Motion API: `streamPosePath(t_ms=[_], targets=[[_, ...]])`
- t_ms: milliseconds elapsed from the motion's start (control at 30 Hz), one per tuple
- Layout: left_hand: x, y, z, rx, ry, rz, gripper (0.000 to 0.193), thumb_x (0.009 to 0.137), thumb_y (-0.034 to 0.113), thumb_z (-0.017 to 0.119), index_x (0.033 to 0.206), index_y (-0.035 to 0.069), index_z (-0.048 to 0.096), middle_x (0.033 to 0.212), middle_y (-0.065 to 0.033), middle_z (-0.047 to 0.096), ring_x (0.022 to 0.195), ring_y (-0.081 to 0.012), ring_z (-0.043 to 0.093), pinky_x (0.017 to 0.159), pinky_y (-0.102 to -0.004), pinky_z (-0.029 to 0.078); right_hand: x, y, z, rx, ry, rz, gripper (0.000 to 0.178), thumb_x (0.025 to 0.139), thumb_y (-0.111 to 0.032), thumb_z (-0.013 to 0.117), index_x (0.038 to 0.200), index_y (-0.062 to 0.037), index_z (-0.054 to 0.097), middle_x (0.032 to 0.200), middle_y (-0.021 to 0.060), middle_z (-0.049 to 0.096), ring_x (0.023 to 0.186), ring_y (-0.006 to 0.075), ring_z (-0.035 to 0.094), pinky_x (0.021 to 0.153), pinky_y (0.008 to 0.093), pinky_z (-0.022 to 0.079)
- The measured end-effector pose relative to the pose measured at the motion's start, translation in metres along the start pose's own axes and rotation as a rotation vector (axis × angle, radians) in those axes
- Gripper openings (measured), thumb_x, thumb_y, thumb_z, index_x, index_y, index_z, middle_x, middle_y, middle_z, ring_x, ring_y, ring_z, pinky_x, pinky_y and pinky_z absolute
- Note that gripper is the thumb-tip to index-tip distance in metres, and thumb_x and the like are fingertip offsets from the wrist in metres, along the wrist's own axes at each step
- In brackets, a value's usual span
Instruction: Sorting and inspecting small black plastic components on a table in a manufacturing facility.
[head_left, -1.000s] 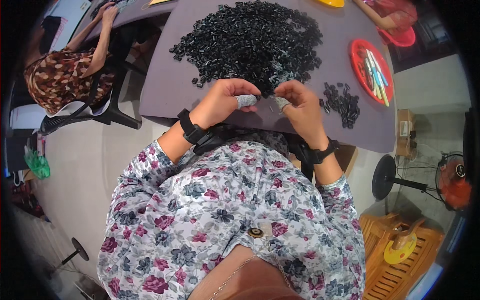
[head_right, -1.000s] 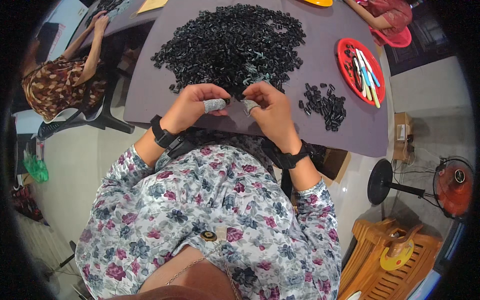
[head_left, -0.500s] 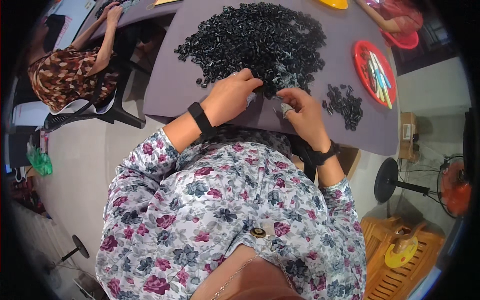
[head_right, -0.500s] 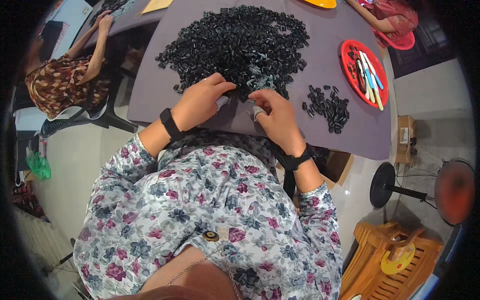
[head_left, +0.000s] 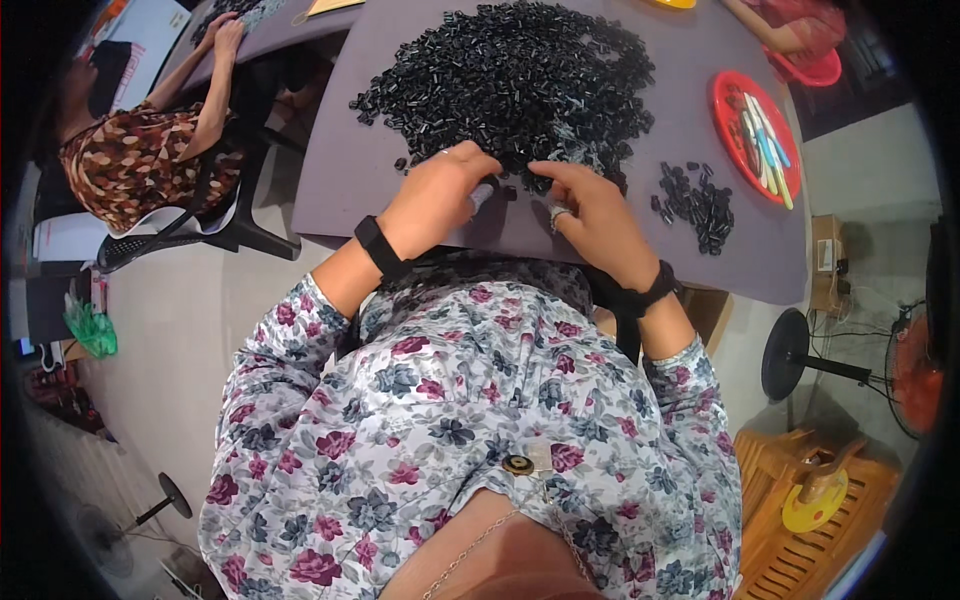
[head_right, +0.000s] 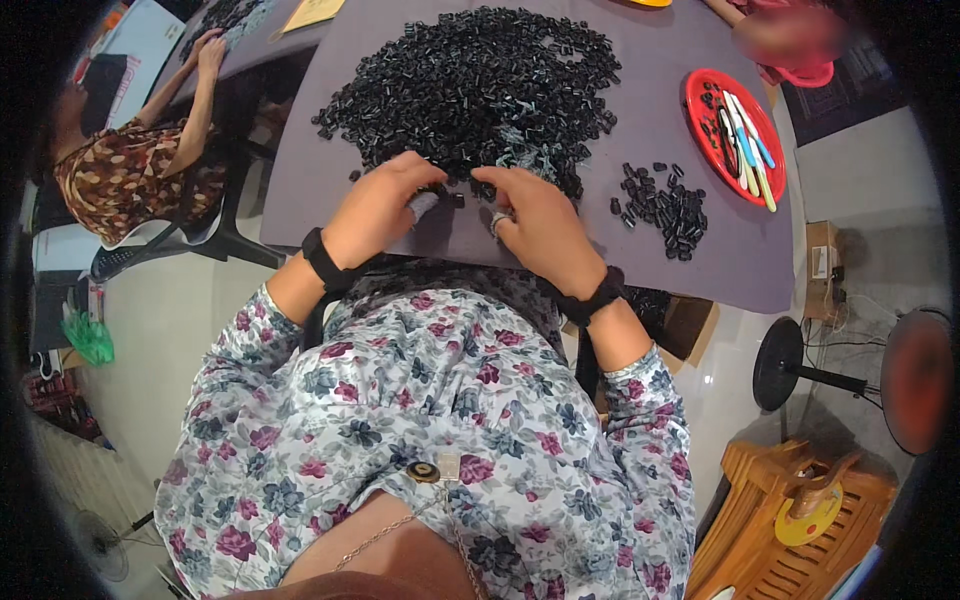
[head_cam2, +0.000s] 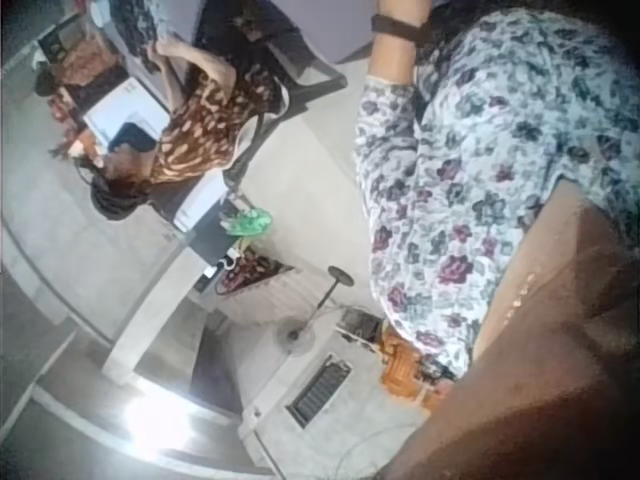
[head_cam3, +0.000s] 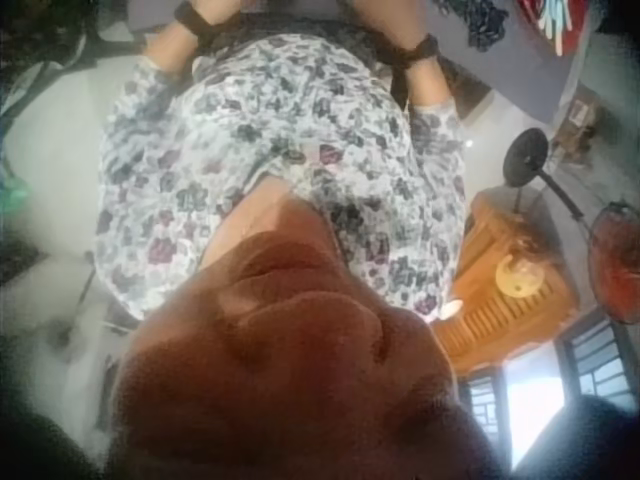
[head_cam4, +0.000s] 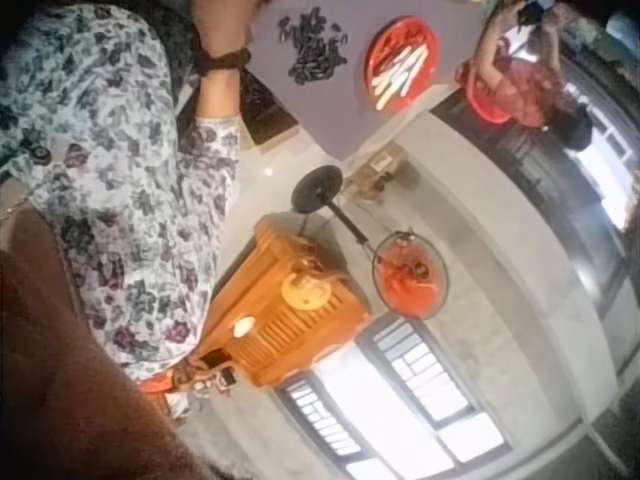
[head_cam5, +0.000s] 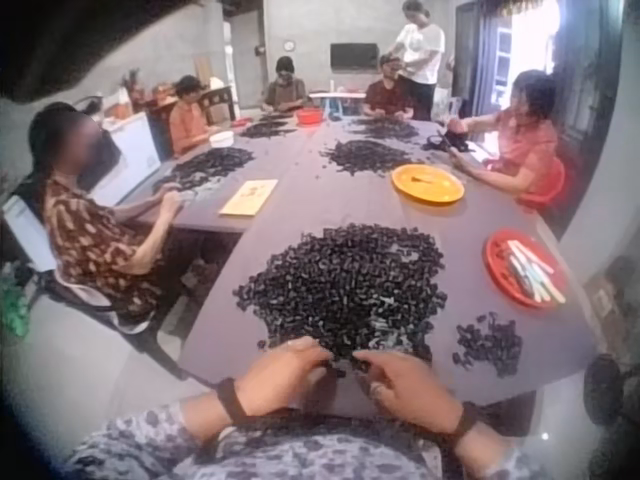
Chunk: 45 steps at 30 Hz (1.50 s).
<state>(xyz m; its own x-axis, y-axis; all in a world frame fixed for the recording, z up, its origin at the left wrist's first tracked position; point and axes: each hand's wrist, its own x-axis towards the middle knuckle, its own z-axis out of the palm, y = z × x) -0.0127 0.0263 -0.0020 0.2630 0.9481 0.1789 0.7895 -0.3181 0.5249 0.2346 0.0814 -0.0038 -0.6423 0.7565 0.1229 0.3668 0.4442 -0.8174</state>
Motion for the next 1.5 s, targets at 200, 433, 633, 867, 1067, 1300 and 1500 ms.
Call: streamPosePath(t_ms=[200,433,633,867,1067,1300,1500], targets=[[-0.003,-0.003,0.004,0.098,-0.062,0.022,0.048,0.074,-0.009,0.064,0.12,0.004,0.069,0.107,-0.0134,0.064,0.106,-0.0367,0.064,0.086,-0.0444,0.055,-0.004,0.015,0.0,-0.109,-0.013,0.008,0.052,0.079,0.002,0.062,0.13,-0.0057,0.066,0.096,0.0142,0.064,0.085,0.0319,0.064,0.079,0.0415,0.053],[0.004,0.003,-0.002,0.045,-0.013,-0.014,0.043,0.074,-0.009,0.064,0.114,0.003,0.071,0.107,-0.0128,0.064,0.104,-0.0365,0.065,0.087,-0.0451,0.055,-0.007,0.014,-0.009,-0.095,0.009,0.035,0.052,0.078,0.002,0.063,0.13,-0.0054,0.066,0.093,0.0132,0.064,0.083,0.0299,0.064,0.076,0.0392,0.052],[0.007,-0.002,-0.003,0.059,-0.095,0.0,0.042,0.074,-0.01,0.062,0.113,0.002,0.071,0.11,-0.0136,0.064,0.104,-0.0376,0.065,0.086,-0.0463,0.054,-0.013,0.021,-0.004,-0.006,0.019,0.013,0.059,0.074,0.009,0.058,0.131,-0.0045,0.066,0.093,0.0073,0.059,0.08,0.0176,0.057,0.073,0.0301,0.049],[0.008,-0.012,-0.012,0.035,0.061,-0.036,0.046,0.075,-0.014,0.058,0.117,0.002,0.069,0.111,-0.0145,0.066,0.105,-0.0387,0.065,0.087,-0.0455,0.053,-0.018,0.022,-0.01,0.046,0.055,0.036,0.046,0.081,0.002,0.062,0.127,-0.0036,0.067,0.091,0.0117,0.062,0.078,0.0253,0.061,0.073,0.0364,0.051],[0.011,-0.02,-0.004,0.145,-0.074,0.016,0.044,0.075,-0.013,0.058,0.114,0.002,0.07,0.108,-0.0144,0.066,0.104,-0.0393,0.064,0.087,-0.045,0.053,-0.017,0.016,-0.005,0.066,0.038,0.058,0.056,0.075,0.009,0.058,0.128,-0.0037,0.066,0.092,0.0072,0.058,0.08,0.0183,0.057,0.074,0.031,0.049],[0.01,-0.024,-0.017,0.081,0.024,-0.068,0.038,0.075,-0.012,0.06,0.109,0.002,0.071,0.103,-0.0151,0.067,0.102,-0.0393,0.064,0.085,-0.0461,0.052,-0.022,0.019,-0.009,0.044,0.046,0.048,0.045,0.08,0.004,0.062,0.124,-0.0032,0.067,0.09,0.0094,0.059,0.076,0.0222,0.059,0.072,0.0345,0.05],[0.026,-0.01,-0.016,0.09,0.041,-0.008,0.036,0.075,-0.009,0.064,0.108,0.003,0.072,0.103,-0.015,0.067,0.103,-0.0387,0.064,0.086,-0.0465,0.053,-0.02,0.012,-0.004,0.076,0.033,0.072,0.048,0.078,0.006,0.061,0.125,-0.0036,0.068,0.091,0.0064,0.058,0.077,0.0167,0.057,0.071,0.0301,0.048]])
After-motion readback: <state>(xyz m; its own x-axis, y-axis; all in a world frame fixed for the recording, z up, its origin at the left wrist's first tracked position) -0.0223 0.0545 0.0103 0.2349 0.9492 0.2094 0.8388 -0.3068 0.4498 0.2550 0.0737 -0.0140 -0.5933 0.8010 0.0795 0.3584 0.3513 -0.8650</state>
